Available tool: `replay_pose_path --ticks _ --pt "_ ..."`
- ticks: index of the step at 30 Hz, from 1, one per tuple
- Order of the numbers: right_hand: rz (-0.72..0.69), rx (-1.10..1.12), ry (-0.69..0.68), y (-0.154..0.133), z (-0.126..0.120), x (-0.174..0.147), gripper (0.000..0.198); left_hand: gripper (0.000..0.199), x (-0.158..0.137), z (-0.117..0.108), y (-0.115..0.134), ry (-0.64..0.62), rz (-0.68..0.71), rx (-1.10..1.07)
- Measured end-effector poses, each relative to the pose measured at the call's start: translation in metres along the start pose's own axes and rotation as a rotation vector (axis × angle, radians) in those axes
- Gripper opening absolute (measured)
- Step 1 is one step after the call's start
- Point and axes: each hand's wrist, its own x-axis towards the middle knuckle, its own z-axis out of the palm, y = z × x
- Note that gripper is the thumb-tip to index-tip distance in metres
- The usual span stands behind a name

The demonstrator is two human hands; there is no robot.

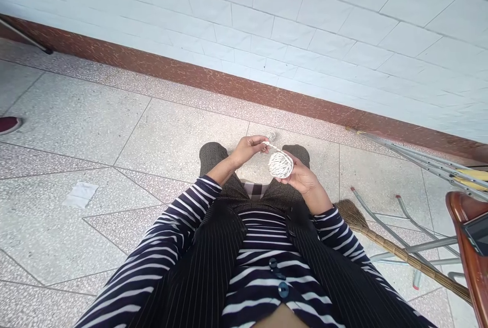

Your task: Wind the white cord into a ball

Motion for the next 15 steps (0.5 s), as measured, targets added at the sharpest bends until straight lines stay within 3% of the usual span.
replay_pose_path --ticks 3,7,11,15 --pt "-0.015 0.050 0.061 -0.009 0.004 -0.002 0.051 0.040 0.000 0.000 -0.002 -0.063 -0.034 0.039" --pt "-0.051 0.061 0.140 -0.014 -0.005 -0.004 0.049 0.033 0.001 -0.016 -0.004 -0.121 0.039 0.322" --pt "-0.106 0.064 0.220 -0.014 -0.016 -0.011 0.049 0.031 0.000 -0.045 -0.011 -0.002 0.054 0.502" --pt "-0.101 0.039 0.189 -0.019 -0.010 -0.015 0.050 0.027 0.003 -0.066 -0.030 0.111 -0.027 0.689"
